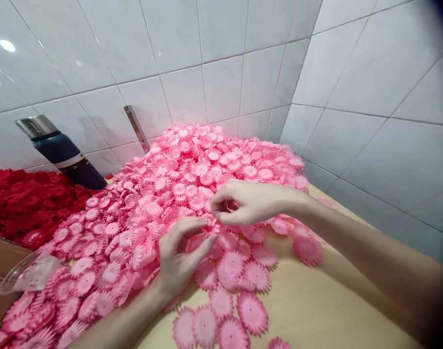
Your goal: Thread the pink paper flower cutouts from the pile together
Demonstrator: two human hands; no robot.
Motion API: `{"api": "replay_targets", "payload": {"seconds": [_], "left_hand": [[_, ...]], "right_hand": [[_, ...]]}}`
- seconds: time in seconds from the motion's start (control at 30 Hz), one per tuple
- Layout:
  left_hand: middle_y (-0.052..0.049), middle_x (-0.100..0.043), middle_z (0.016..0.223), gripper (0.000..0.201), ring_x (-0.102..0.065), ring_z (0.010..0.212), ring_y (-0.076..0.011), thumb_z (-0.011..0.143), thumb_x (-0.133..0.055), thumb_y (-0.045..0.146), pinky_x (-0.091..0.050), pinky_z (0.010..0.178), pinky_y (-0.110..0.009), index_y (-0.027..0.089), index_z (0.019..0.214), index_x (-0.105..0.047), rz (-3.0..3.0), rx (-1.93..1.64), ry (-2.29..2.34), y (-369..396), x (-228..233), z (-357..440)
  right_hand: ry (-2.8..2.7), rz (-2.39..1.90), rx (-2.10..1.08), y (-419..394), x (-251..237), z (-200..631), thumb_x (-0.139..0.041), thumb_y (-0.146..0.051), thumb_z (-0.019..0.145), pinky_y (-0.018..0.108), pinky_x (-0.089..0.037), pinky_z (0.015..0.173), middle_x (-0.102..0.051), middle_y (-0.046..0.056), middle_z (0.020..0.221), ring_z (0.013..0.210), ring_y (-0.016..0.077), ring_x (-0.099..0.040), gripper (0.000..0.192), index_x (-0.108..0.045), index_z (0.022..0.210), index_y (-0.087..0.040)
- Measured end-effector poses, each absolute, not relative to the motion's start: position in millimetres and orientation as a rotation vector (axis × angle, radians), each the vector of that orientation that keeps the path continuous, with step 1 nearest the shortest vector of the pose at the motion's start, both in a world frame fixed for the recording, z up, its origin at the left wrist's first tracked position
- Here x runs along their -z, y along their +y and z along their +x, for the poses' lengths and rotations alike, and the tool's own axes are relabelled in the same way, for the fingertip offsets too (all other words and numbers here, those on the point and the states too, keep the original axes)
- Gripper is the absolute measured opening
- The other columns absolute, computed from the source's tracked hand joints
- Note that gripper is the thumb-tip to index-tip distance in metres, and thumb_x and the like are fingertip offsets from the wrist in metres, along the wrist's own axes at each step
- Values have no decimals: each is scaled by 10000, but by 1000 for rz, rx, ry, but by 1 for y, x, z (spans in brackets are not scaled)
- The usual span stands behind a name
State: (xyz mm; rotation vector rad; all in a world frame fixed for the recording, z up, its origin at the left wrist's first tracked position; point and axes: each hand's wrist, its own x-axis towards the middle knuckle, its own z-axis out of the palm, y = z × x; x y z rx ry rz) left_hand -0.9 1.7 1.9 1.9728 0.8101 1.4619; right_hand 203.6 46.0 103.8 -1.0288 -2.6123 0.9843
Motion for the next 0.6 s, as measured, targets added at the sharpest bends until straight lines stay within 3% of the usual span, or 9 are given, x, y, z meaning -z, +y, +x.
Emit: {"api": "replay_targets", "payload": {"seconds": [0.33, 0.6], "left_hand": [[-18, -640, 1058, 389, -624, 1030, -133, 789, -667, -21, -560, 856, -256, 237, 1074, -602, 1906, -1614, 753, 3, 4, 1], [-42, -666, 1059, 369, -640, 1027, -179, 755, -703, -28, -556, 891, -340, 215, 1022, -623, 2043, -1531, 739, 3, -1, -1]], "right_hand": [[-2550, -990, -988, 45, -103, 202, -495, -173, 755, 252, -374, 558, -536, -24, 639, 584, 100, -464, 97, -534, 667, -173], [-2542, -959, -1082, 47, -101, 201, -489, -165, 774, 242, -371, 540, -547, -32, 642, 582, 96, -467, 110, -545, 680, -177]]}}
